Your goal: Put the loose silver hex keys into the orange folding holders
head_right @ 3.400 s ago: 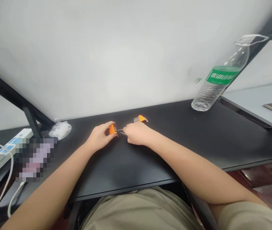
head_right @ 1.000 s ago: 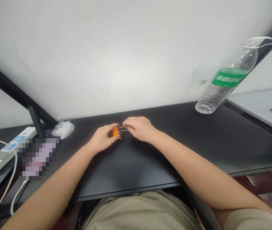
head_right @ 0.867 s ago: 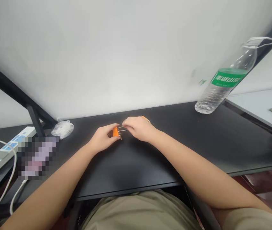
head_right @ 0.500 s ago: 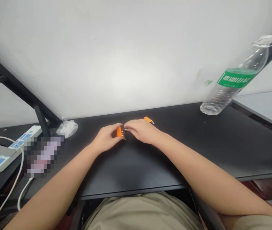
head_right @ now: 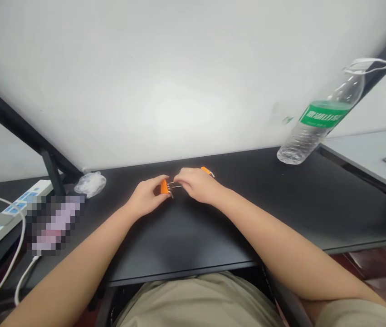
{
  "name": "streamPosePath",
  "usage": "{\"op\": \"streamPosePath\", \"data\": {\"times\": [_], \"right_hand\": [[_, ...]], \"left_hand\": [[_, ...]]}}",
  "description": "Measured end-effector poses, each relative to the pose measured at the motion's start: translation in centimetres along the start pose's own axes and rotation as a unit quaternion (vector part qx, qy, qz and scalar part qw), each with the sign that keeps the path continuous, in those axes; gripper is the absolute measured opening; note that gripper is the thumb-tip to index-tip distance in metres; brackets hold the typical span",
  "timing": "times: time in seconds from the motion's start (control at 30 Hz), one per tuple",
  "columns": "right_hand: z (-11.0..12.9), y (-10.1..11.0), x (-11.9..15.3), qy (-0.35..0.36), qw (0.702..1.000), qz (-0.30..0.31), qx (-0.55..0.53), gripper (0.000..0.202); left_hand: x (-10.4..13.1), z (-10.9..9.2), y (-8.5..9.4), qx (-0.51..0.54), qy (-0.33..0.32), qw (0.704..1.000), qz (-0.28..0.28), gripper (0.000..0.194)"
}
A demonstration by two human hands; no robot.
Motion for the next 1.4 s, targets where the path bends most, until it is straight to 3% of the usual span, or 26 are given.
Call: {"op": "streamPosePath", "data": {"times": [0.97,1.4], "right_hand": [[0.12,0.53,0.07,0.012,0.999,-0.032,-0.035,0.03],[0.61,0.13,0.15,0.012,0.999,-0.013,0.03,0.033]], "left_hand": [[0.17,-0.21,0.01,0.043,-0.003,0.999,-0.002,0.055],[0.08,-0.6,0.33,-0.022,-0.021,1.0,0.003,0.053]]}}
Point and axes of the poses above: each hand's wrist, its own x-axis away from the middle knuckle, its own y-axis out of the back of the hand, z = x × y, the point moved 3 cm from there along -x, towards the middle knuckle, and after that the axes turned 7 degrees about z, right-handed, at the moved point
